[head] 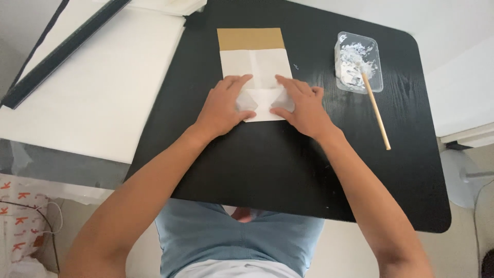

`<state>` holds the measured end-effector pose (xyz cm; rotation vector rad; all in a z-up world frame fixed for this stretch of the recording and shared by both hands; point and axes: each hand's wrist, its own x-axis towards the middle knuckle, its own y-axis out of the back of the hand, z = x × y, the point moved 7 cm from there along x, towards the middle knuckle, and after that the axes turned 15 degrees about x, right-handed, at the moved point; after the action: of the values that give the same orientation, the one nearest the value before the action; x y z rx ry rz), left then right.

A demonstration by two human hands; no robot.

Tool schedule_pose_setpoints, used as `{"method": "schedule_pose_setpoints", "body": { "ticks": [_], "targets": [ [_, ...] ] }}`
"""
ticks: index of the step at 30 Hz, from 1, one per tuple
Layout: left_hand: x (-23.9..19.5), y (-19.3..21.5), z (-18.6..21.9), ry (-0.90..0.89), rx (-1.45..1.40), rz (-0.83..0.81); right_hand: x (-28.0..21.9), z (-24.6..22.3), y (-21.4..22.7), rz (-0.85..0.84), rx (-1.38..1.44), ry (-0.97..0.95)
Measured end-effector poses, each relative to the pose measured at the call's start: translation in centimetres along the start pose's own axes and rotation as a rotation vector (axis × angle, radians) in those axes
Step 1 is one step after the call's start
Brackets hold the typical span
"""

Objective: The person applies white glue to a folded white paper using a brush, then folds and presses the glued sections. They later place a brown cardboard piece onto a larger white sheet.

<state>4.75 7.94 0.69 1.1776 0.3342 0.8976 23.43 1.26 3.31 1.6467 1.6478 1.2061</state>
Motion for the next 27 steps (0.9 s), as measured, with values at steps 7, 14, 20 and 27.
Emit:
{"method": "schedule_pose_setpoints", "body": {
  "ticks": [7,14,20,27],
  "targets": [
    [-0.2,0.0,-0.8,-0.002,-0.132,-0.108,1.0,0.2,-0.4,-0.058,0.148,-0.083],
    [-0.7,2.2,-0.6,0.029,-0.244,-0.184,0.8,-0.1,0.1,-0.027,0.210,-0.092],
    [-0.3,0.9,-0.9,-0.021,-0.136,-0.153,0.8,-0.5,0.5,0.005,0.188,0.016],
    [-0.3,1.7,0.8,-0.074,-0.017,-0.100,0.5,-1.7,0.4,0.021,0.203,0.093]
  ]
}}
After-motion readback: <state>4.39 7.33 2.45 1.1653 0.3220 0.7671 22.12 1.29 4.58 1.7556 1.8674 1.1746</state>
